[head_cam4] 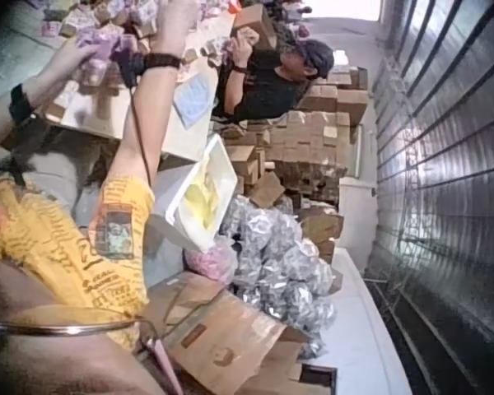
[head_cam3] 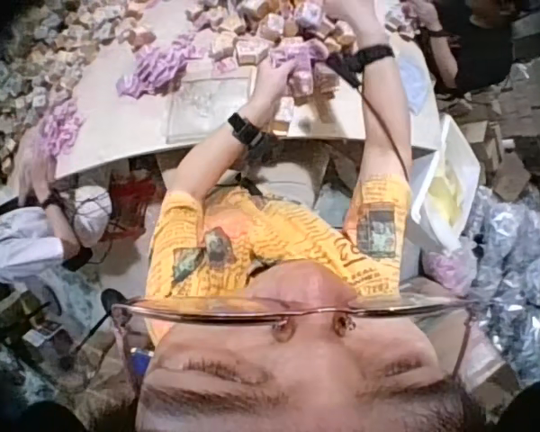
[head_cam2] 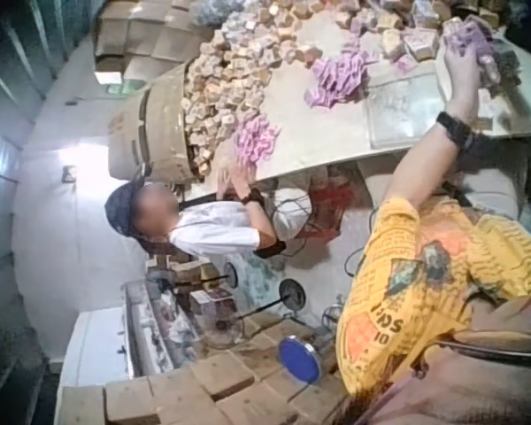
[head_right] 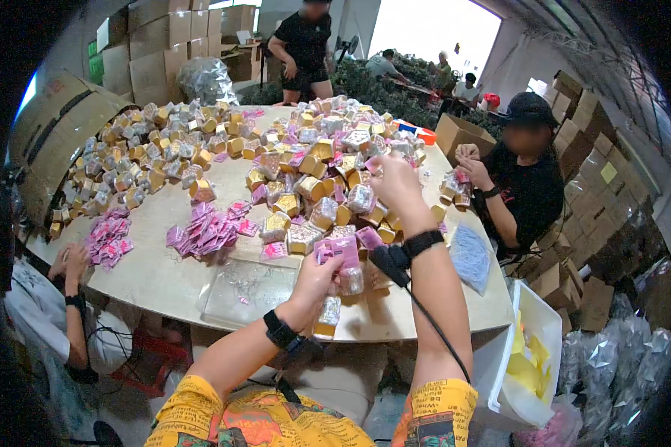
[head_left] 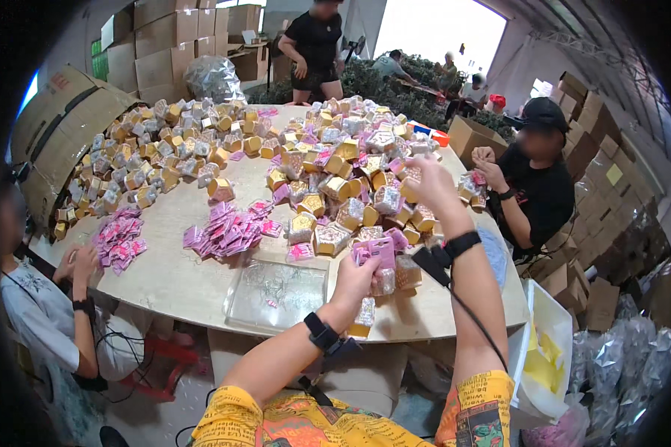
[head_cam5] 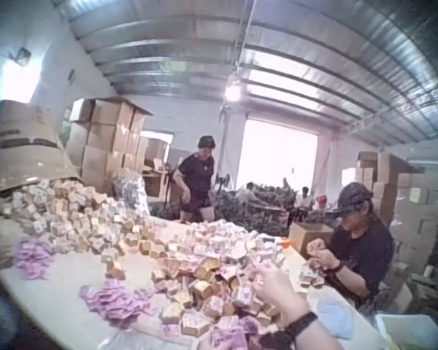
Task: The person sits at a table in a warehouse and wraps small, gold-colored, house-shaped items with pink paper. They fold the paper around the items and secure them with small pink ribbons, placing the finished products on the table.
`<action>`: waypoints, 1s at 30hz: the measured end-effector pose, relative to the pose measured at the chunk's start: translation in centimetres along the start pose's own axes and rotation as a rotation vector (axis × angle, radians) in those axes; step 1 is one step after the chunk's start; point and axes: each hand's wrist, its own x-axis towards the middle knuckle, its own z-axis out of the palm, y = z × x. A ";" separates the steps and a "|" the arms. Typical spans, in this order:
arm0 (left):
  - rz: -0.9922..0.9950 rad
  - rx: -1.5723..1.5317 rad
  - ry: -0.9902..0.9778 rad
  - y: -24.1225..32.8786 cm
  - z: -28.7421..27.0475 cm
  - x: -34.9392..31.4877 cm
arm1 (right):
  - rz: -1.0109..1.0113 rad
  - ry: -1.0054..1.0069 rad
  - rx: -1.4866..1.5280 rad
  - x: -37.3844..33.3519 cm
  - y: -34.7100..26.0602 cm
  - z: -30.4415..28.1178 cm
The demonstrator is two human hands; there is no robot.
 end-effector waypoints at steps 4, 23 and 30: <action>-0.064 0.020 0.030 0.8 -0.9 -0.3 | 0.062 -0.132 0.030 5.3 1.0 2.7; -0.019 -0.047 0.027 1.1 -1.2 0.2 | -0.364 -0.230 0.232 -6.3 -4.4 -5.3; 0.009 0.116 -0.110 -0.2 -1.1 -1.1 | 0.003 -0.108 0.509 -14.6 -4.6 -0.2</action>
